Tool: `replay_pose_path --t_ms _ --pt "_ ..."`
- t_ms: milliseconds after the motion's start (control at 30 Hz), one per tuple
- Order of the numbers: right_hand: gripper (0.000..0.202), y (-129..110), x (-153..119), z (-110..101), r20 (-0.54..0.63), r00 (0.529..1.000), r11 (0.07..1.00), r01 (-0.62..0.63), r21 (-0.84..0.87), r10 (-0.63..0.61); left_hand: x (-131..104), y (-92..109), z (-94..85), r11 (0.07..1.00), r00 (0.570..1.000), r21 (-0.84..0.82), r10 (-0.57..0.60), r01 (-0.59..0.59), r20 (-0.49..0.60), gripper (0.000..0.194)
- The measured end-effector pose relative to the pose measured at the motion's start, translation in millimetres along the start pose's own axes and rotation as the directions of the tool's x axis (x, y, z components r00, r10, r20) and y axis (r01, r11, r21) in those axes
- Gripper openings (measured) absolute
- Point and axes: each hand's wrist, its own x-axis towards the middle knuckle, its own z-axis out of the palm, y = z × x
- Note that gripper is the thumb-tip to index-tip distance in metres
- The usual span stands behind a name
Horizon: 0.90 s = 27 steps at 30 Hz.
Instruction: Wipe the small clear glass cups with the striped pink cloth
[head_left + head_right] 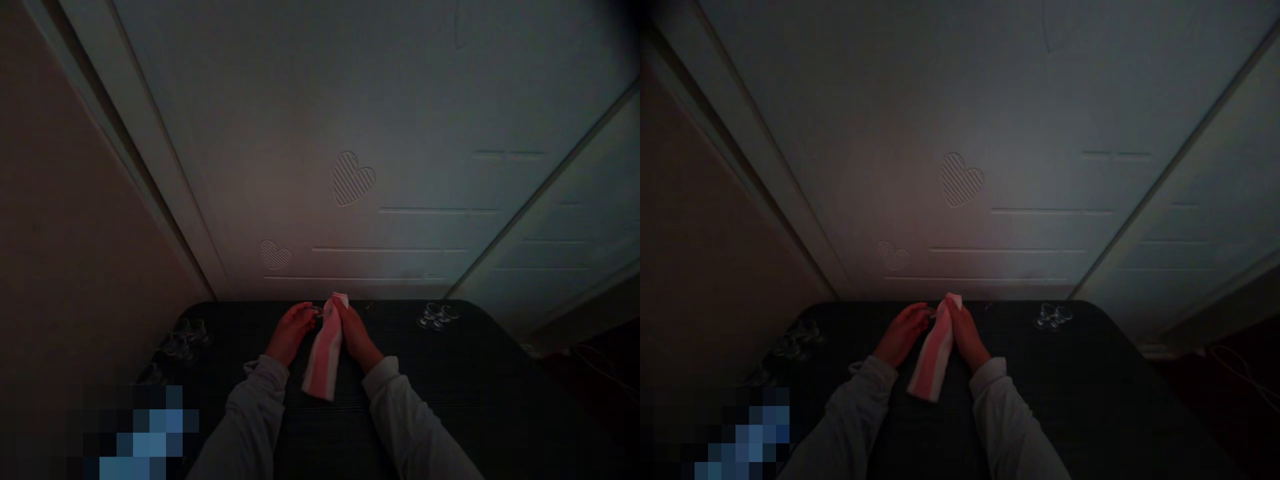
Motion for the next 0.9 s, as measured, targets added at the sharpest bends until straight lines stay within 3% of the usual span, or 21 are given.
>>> replay_pose_path --t_ms 333,900 --pt "0.04 8.5 5.5 -2.7 0.042 0.999 0.996 -0.001 0.085 -0.002 -4.0 2.3 3.6 1.0 0.999 0.022 -0.005 0.005 0.036 0.037" --pt "0.035 5.5 4.6 -1.5 -0.004 1.0 0.995 -0.01 0.104 0.01 -2.3 -0.1 2.6 1.0 1.0 0.015 -0.007 0.007 0.004 0.034"
